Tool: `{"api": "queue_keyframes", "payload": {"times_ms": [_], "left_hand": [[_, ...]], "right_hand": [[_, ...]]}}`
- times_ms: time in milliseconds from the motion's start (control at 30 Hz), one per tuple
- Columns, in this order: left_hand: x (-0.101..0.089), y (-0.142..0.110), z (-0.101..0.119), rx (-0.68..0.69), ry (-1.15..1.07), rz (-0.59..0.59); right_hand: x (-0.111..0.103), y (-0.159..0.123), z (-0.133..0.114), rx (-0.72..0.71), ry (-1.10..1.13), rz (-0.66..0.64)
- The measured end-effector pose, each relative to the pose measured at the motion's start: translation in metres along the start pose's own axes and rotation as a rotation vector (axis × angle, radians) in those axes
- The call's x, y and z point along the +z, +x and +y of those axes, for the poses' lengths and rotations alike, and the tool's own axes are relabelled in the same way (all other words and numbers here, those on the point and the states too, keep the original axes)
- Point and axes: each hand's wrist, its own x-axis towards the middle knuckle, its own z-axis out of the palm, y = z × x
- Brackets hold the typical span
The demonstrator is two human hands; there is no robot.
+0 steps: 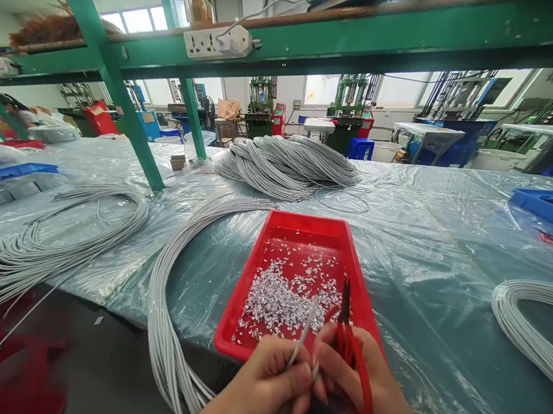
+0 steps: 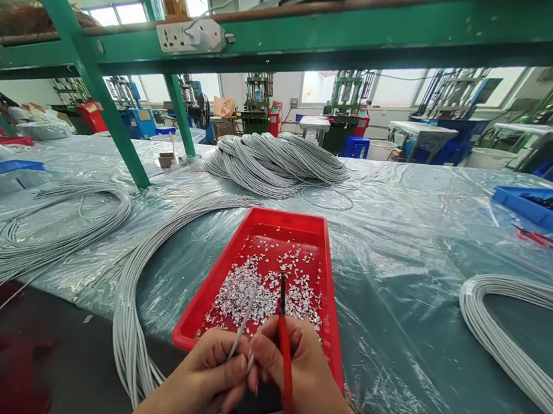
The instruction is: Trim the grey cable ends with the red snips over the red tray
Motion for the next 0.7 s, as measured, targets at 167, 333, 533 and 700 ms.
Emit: {"api": "queue_keyframes", "payload": {"times_ms": [167,333,533,700], "left_hand": [[0.005,-0.002,0.004,0.005,0.125,-0.009],[-0.003,0.008,-0.016,0.154,0.044,0.214],[-0.003,0.016,-0.02,0.235,0.174,0.249],[-0.001,0.017,-0.015,0.349,0.282,0.383]], "right_hand": [[0.0,0.003,0.006,0.18,0.133,-0.116],[-0.001,0.007,0.005,0.125,0.21,-0.031],[-0.001,0.013,-0.009,0.09,0.128,0.034],[0.001,0.021,-0.009,0.203,0.081,0.05]]}}
